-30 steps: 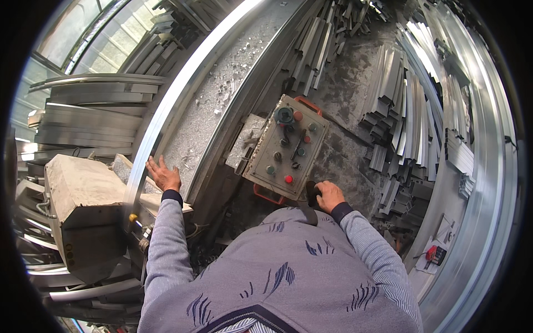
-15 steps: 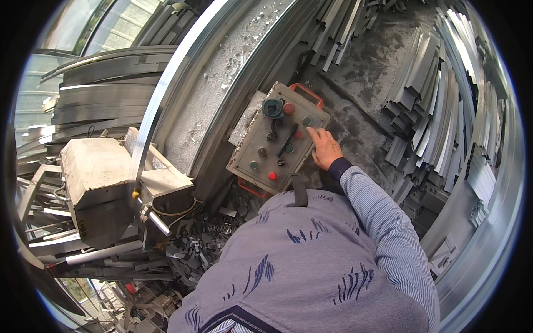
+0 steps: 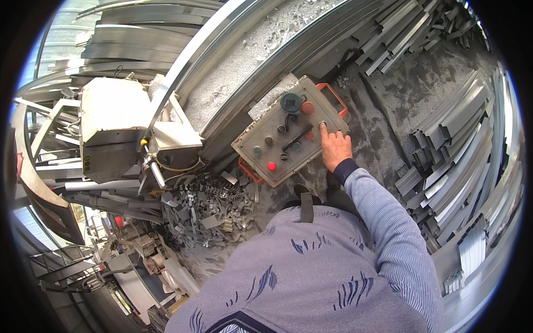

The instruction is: The person operates a metal cutting saw to cut aluminum profiles to specified lengths. They load a profile, adjust the saw, cut the piece, mark it with a marker, and place it aside. This cycle repeats for multiple profiles.

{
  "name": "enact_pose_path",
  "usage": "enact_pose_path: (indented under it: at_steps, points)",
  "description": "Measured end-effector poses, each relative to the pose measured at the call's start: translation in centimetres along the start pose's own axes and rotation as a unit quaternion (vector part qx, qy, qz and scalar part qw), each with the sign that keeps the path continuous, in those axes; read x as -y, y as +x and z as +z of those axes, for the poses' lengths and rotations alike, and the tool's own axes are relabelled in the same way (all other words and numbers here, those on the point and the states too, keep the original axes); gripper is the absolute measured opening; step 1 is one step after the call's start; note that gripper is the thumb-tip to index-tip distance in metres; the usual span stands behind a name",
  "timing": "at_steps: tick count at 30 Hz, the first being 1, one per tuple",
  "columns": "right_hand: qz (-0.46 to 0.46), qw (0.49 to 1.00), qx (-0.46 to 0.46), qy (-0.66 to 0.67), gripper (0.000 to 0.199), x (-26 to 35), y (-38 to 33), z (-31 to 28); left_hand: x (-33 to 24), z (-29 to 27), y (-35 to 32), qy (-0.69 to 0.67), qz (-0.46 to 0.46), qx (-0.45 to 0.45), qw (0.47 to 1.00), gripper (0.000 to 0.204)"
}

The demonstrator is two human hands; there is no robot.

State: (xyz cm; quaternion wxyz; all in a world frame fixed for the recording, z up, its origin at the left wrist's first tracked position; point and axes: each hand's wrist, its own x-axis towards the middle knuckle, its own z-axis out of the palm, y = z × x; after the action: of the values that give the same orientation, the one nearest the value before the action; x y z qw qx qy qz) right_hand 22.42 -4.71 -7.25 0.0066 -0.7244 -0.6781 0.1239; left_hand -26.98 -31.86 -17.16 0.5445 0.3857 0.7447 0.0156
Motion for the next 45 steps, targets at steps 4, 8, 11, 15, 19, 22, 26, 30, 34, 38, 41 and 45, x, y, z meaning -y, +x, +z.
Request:
enact_pose_path:
  at_steps: [4, 8, 11, 15, 19, 22, 26, 30, 34, 38, 41, 45]
  points:
    - [0.012, 0.999, 0.035, -0.008, 0.07, 0.2, 0.4, 0.1, 3.8, 3.2, -0.1, 0.022, 0.018, 0.009, 1.0, 0.043]
    - [0.01, 0.997, 0.068, -0.037, 0.075, -0.1, 1.0, 0.2, 5.9, 5.9, -0.3, -0.01, 0.032, -0.013, 0.999, 0.043]
    - [0.02, 0.993, 0.094, -0.066, 0.085, -0.4, 1.5, 0.6, 5.4, 7.3, -1.7, -0.109, 0.022, -0.041, 0.993, 0.044]
    - [0.01, 0.995, 0.059, -0.083, 0.085, -0.9, 2.0, 1.5, 4.0, 8.8, -4.4, -0.309, 0.0, -0.072, 0.948, 0.044]
    - [0.015, 0.992, 0.058, -0.108, 0.087, -1.3, 2.6, 2.0, 6.3, 12.5, -6.1, -0.269, -0.008, -0.142, 0.953, 0.047]
    - [0.025, 0.993, 0.059, -0.102, 0.091, -1.6, 3.1, 2.0, 11.4, 17.3, -6.5, -0.253, -0.019, -0.116, 0.96, 0.047]
    - [0.028, 0.993, 0.064, -0.094, 0.091, -1.8, 3.6, 1.6, 17.4, 24.0, -8.1, -0.119, 0.034, -0.145, 0.982, 0.047]
    - [0.007, 0.995, 0.067, -0.072, 0.096, -2.0, 3.9, 1.3, 21.0, 25.9, -11.5, -0.026, 0.032, -0.066, 0.997, 0.046]
    - [0.003, 0.996, 0.067, -0.061, 0.097, -2.1, 4.0, 1.4, 21.8, 24.4, -13.1, -0.035, 0.032, -0.095, 0.994, 0.045]
    - [0.008, 0.994, 0.086, -0.068, 0.099, -2.3, 4.6, 1.7, 19.1, 21.8, -14.4, -0.054, 0.0, -0.141, 0.989, 0.043]
    - [-0.001, 0.995, 0.082, -0.059, 0.098, -2.6, 4.8, 1.8, 14.6, 20.2, -14.0, -0.127, -0.055, -0.183, 0.973, 0.044]
    - [-0.002, 0.995, 0.091, -0.035, 0.099, -2.7, 4.4, 1.6, 10.4, 20.3, -12.0, -0.258, -0.061, -0.142, 0.954, 0.047]
